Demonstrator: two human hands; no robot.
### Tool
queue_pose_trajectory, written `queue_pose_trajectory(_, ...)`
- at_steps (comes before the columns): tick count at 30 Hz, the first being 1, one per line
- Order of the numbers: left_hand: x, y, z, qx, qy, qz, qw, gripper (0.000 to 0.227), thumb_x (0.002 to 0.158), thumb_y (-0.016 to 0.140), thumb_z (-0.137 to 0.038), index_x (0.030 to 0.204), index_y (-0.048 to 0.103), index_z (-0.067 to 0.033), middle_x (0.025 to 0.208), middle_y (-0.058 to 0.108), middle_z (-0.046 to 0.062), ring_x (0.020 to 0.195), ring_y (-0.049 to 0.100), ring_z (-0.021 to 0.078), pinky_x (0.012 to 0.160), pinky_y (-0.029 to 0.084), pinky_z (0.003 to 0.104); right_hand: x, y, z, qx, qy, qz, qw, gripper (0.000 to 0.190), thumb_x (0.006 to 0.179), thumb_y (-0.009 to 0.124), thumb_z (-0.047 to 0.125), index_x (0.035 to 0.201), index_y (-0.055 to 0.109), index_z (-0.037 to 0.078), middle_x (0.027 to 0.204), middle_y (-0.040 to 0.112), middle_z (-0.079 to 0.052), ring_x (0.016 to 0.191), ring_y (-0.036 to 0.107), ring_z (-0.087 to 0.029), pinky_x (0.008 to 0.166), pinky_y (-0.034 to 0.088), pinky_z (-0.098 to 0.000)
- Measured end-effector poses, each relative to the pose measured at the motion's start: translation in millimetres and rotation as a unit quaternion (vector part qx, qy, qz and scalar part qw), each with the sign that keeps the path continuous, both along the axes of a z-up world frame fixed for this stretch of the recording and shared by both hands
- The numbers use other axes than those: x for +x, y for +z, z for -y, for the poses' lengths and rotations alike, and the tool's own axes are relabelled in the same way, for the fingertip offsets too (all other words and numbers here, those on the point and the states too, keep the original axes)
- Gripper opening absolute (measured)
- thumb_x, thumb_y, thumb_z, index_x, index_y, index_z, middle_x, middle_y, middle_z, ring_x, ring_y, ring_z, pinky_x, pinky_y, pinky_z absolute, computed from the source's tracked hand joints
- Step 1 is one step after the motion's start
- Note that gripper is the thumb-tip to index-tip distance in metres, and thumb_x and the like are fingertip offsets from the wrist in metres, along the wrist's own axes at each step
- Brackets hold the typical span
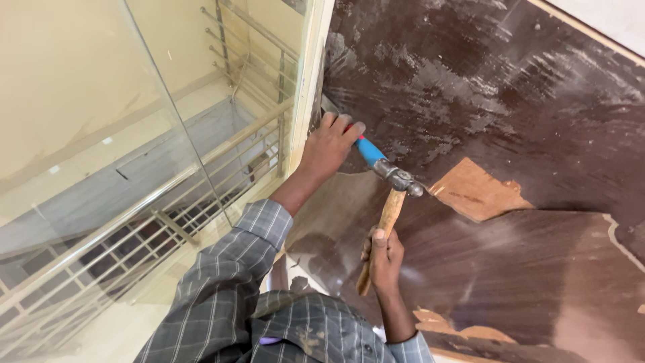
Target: The person uses a hammer and a chisel to remove a dark brown veneer layer from a wooden cabinet surface. They repeatedly strike the chisel to pry and peel off sections of the veneer, which fall to the floor.
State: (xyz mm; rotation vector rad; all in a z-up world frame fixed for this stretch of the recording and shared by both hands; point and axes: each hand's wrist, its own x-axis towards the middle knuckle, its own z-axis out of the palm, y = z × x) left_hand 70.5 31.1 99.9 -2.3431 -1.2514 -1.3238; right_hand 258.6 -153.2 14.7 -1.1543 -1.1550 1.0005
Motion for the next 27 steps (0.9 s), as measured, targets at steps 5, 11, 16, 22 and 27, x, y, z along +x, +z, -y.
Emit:
queue_pose_trajectory(5,-24.3,-1.4,11.2,0.018,-0.004,0.034,0.999,0.033,0.082,0.073,-0.009,0.113,0.069,-0.0185,0.112,0.063,0.004,0.106,0.059,0.0293,0.081,0.055,0.042,-7.1,0.5,13.8,0.010,0.001,-0.008,1.000,0.039,0.105,0.050,0.042,0.097,0.055,0.004,0.072,0.052,-0.003,0.059,0.051,-0.010,0.053,0.046,-0.0268)
queue_pose_trajectory(11,-65.6,-8.9,36.7,-0.025,-0.026,0.145,0.989,0.026,0.084,0.074,-0.008,0.108,0.069,-0.0175,0.120,0.069,0.000,0.109,0.065,0.0252,0.090,0.056,0.038,-7.3,-5.2,35.0,-0.040,-0.018,0.015,0.999,0.040,0.106,0.049,0.043,0.095,0.054,0.004,0.070,0.053,-0.002,0.057,0.051,-0.010,0.051,0.046,-0.0271)
queue_pose_trajectory(16,-66.3,-13.7,42.5,-0.036,-0.037,0.193,0.980,0.027,0.085,0.072,-0.007,0.111,0.069,-0.0160,0.125,0.069,-0.001,0.112,0.067,0.0244,0.092,0.056,0.037,-3.0,-9.2,55.5,-0.080,-0.038,0.033,0.996,0.043,0.104,0.051,0.044,0.092,0.057,0.003,0.068,0.055,-0.002,0.056,0.054,-0.010,0.050,0.048,-0.0273)
queue_pose_trajectory(22,-50.5,-28.6,40.3,-0.007,-0.015,0.062,0.998,0.026,0.085,0.069,-0.010,0.110,0.070,-0.0177,0.127,0.067,0.001,0.118,0.061,0.0286,0.091,0.057,0.039,11.9,-10.6,69.0,-0.099,-0.069,0.053,0.991,0.043,0.104,0.050,0.043,0.092,0.060,0.003,0.066,0.054,-0.003,0.055,0.053,-0.010,0.049,0.046,-0.0274)
queue_pose_trajectory(27,-4.0,-28.7,20.8,-0.014,-0.013,0.002,1.000,0.022,0.087,0.071,-0.025,0.104,0.066,-0.0118,0.105,0.060,0.008,0.103,0.057,0.0332,0.074,0.055,0.040,19.1,-8.4,65.4,-0.061,-0.086,0.020,0.994,0.043,0.107,0.045,0.042,0.092,0.057,0.004,0.068,0.054,-0.003,0.056,0.053,-0.011,0.050,0.047,-0.0274)
